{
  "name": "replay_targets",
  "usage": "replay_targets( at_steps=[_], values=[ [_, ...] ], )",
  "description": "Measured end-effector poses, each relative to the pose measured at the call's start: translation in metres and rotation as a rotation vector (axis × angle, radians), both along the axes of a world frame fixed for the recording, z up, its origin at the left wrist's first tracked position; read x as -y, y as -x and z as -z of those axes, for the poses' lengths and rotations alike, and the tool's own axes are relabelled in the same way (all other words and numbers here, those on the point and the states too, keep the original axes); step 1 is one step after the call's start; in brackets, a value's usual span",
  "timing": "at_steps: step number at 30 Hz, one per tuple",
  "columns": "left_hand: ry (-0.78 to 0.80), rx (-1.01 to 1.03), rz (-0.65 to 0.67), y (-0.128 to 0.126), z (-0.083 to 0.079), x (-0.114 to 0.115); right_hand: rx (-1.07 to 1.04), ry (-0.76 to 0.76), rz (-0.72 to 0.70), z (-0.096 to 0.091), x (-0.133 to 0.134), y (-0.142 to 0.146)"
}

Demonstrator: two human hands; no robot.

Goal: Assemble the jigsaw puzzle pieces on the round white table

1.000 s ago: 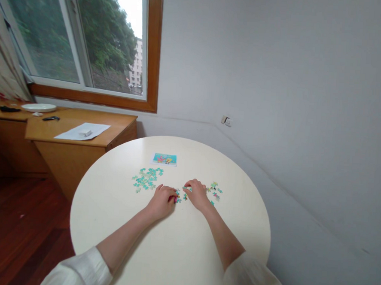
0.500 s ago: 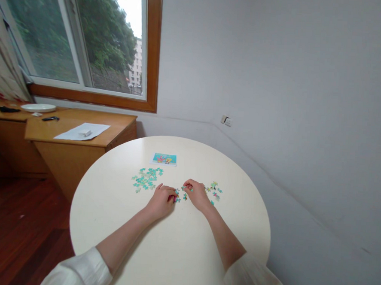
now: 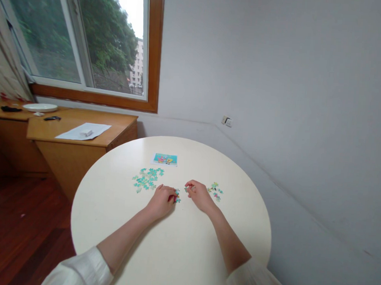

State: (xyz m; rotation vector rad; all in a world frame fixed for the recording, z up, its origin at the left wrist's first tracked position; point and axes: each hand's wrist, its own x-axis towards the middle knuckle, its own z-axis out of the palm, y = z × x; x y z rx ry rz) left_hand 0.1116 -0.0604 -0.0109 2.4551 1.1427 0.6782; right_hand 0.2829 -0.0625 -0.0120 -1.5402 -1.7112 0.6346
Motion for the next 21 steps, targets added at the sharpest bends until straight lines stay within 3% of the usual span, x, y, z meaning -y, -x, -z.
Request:
replay_targets(
  at_steps=[21],
  values=[
    [-0.009,0.04,0.037,0.0,0.001,-0.001,0.065,0.012,-0.045,0.002,-0.001,0.017]
  ],
)
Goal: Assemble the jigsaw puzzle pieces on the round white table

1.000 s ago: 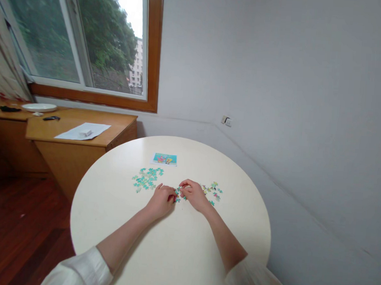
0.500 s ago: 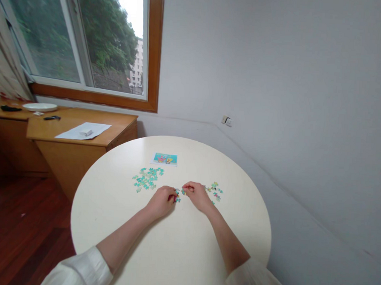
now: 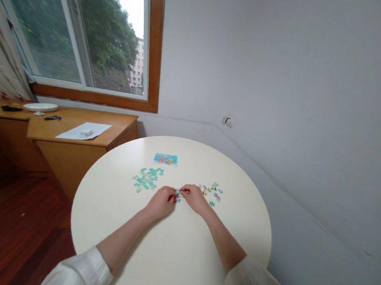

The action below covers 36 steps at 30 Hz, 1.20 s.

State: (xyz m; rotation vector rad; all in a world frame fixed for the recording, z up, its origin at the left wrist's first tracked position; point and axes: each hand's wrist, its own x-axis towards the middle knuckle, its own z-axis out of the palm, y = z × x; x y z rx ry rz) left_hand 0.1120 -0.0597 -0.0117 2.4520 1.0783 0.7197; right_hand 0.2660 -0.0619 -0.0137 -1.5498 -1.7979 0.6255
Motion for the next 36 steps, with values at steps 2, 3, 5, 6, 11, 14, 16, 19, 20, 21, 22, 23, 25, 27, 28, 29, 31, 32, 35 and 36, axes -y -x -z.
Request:
replay_targets(
  at_steps=[2,3,5,6,11,14,16,19,20,21,22,23,25,27,28,29,31,32,35,36],
  values=[
    [0.002,0.002,0.003,0.0,0.0,0.0,0.008,-0.002,0.006,0.0,0.0,0.0],
    [0.004,0.004,0.004,0.0,0.0,0.0,0.007,-0.005,0.01,0.0,0.0,0.0],
    [0.008,0.008,0.003,0.001,0.0,0.0,0.01,-0.016,0.025,0.002,-0.001,0.0],
    [0.009,0.011,0.003,0.001,0.0,0.0,0.02,-0.024,0.033,0.003,-0.001,0.0],
    [0.013,0.021,-0.004,0.001,0.001,0.0,0.117,-0.053,0.071,0.007,-0.003,0.001],
    [0.012,0.023,-0.01,0.0,0.001,0.0,0.147,-0.049,0.083,0.005,-0.003,0.001],
    [0.009,0.026,-0.011,0.0,0.001,0.001,0.156,-0.045,0.085,0.003,-0.002,0.002],
    [0.001,0.025,-0.01,0.0,0.0,0.001,0.168,-0.046,0.087,0.002,-0.001,0.002],
    [-0.001,0.022,-0.007,0.0,0.0,0.001,0.17,-0.049,0.086,0.003,-0.001,0.002],
    [-0.002,0.021,-0.004,0.0,0.0,0.001,0.171,-0.052,0.084,0.003,-0.001,0.002],
    [-0.003,0.024,-0.003,0.0,0.0,0.001,0.17,-0.057,0.082,0.004,-0.001,0.002],
    [-0.001,0.031,-0.003,0.0,0.0,0.001,0.171,-0.065,0.08,0.006,-0.001,0.002],
    [0.006,0.047,-0.007,0.0,0.0,0.001,0.175,-0.091,0.067,0.008,-0.003,0.001],
    [0.017,0.059,-0.016,0.0,0.001,0.002,0.177,-0.133,0.066,0.009,-0.004,-0.001],
    [0.023,0.056,-0.021,0.0,0.002,0.002,0.177,-0.155,0.076,0.009,-0.005,-0.003],
    [0.026,0.05,-0.027,0.0,0.003,0.002,0.178,-0.173,0.095,0.008,-0.006,-0.005],
    [0.024,0.031,-0.043,0.0,0.004,0.002,0.193,-0.197,0.147,0.005,-0.007,-0.01],
    [0.02,0.021,-0.049,0.0,0.004,0.003,0.21,-0.206,0.171,0.003,-0.007,-0.012],
    [0.009,0.001,-0.053,0.001,0.004,0.003,0.288,-0.217,0.219,-0.002,-0.007,-0.019],
    [0.007,-0.002,-0.05,0.001,0.003,0.003,0.315,-0.215,0.23,-0.002,-0.007,-0.021]
  ],
)
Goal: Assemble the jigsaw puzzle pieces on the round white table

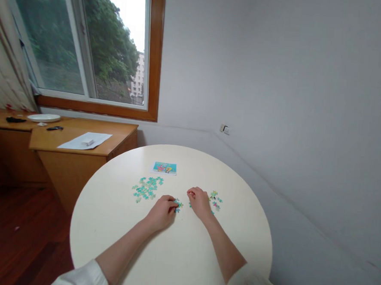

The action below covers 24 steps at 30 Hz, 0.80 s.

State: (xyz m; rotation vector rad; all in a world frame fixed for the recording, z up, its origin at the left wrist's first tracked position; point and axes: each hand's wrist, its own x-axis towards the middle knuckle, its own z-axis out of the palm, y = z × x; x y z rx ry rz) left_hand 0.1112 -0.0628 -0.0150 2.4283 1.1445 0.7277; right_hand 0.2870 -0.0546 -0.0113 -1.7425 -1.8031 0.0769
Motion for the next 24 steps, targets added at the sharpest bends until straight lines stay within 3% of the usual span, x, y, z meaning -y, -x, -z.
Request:
replay_targets(
  at_steps=[11,18,24],
  values=[
    [0.026,0.06,-0.023,0.001,0.002,-0.003,0.094,0.063,0.098,0.002,-0.001,-0.014],
    [0.01,0.165,-0.107,0.0,0.005,-0.007,0.083,0.081,0.131,0.002,-0.002,-0.023],
    [0.031,0.063,-0.173,0.001,-0.001,-0.005,0.055,0.106,0.204,0.0,-0.001,-0.043]
  ],
)
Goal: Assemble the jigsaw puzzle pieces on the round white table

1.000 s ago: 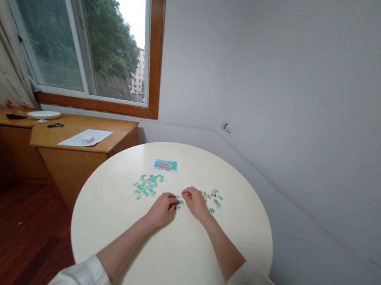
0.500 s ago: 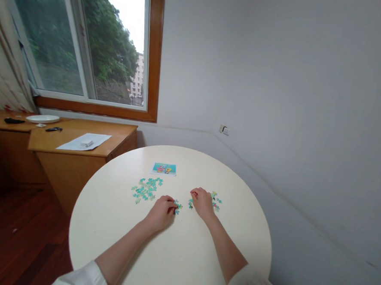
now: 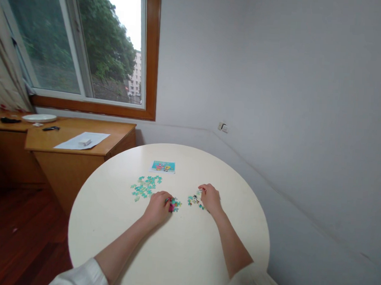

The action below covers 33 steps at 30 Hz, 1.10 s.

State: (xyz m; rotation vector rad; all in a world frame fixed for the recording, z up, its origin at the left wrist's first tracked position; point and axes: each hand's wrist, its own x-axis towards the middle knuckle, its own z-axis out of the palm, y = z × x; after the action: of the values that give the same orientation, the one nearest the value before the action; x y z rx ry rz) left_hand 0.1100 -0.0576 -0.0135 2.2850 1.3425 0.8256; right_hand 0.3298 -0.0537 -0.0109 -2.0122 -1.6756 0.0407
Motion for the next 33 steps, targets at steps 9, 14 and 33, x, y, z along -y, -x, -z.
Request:
replay_targets(
  at_steps=[9,14,33],
  values=[
    [0.051,-0.098,-0.051,0.0,-0.002,0.0,-0.08,0.072,0.033,0.005,-0.005,-0.015],
    [0.051,-0.08,-0.032,0.0,0.001,0.0,-0.06,0.071,0.048,0.004,-0.003,-0.014],
    [0.058,-0.054,0.018,0.0,-0.005,0.004,0.055,0.128,0.033,0.007,-0.002,-0.003]
  ],
)
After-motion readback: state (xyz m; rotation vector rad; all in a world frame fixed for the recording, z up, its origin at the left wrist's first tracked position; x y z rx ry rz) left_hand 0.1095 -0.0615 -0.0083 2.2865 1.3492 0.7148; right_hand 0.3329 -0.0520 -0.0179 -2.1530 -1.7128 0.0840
